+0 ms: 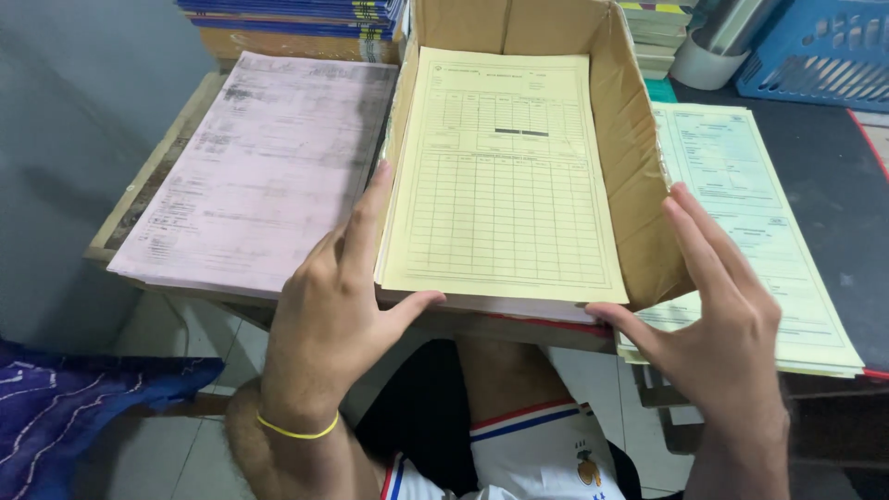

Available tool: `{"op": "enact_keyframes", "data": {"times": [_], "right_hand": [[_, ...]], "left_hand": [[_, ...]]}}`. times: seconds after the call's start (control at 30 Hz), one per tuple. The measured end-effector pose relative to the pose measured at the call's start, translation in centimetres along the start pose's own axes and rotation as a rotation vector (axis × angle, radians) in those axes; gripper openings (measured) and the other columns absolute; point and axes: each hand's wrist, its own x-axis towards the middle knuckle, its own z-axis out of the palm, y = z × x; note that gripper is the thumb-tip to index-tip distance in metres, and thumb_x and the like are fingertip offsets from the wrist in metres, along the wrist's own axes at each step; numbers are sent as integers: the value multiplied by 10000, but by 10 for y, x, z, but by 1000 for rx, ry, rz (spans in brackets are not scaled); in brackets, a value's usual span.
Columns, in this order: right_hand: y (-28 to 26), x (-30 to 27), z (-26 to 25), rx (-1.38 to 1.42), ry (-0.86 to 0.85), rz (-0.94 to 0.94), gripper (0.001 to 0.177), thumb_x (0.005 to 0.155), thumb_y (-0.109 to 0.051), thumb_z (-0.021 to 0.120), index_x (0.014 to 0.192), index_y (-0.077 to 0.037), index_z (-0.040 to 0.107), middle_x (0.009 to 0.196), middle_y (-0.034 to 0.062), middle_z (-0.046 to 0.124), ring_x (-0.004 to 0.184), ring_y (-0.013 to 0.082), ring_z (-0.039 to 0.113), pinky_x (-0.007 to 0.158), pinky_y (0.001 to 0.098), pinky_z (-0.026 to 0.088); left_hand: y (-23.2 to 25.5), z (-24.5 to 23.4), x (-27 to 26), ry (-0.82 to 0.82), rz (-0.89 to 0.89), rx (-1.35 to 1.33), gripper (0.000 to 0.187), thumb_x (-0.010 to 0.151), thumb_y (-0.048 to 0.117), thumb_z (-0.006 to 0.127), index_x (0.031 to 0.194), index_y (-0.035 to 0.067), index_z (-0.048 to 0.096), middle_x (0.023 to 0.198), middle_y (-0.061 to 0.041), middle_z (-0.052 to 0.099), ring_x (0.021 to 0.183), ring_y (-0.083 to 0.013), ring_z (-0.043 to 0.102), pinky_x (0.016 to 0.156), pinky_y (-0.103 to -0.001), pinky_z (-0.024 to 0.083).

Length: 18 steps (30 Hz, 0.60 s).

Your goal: Sorting and organizing stacks of pink and yellow papers into a cardboard box

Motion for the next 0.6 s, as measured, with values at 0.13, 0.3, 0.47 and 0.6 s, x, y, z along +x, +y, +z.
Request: {"op": "enact_keyframes", "data": {"times": [0.13,0.3,0.47,0.6], "right_hand": [[-7,1,6,76,44,54,773,674,-251,809,1274,77,449,1320,267,488,1232,344,496,1035,402,414],[-17,4,10,79,35,61,782,657,-254,822,1273,70,467,1324,260,499,1215,339,513,1011,402,432],[-18,4,10,63,64,-15,841,625,-249,826,1262,202,513,1333,367,524,1246,419,516,1073,453,414],[-11,-4,27,263,88,-9,844,616,-88,763,1305,233,397,1394,414,414,1324,494,411,1128,510,332]], "left_hand": [[1,-1,0,1,24,-27,1058,588,311,839,1391,64,196,1246,-166,550,993,-308,587,828,-390,472],[0,-6,-1,-33,18,-100,1134,606,388,851,1404,90,101,1379,-183,432,1125,-342,539,922,-418,458],[-6,-28,-5,-118,-123,-386,919,716,712,223,1395,98,142,776,-32,667,334,-108,382,292,-281,372],[-37,-26,-13,168,-152,-187,603,930,418,305,1360,2,235,1367,-225,405,1225,-347,448,996,-386,367]]}}
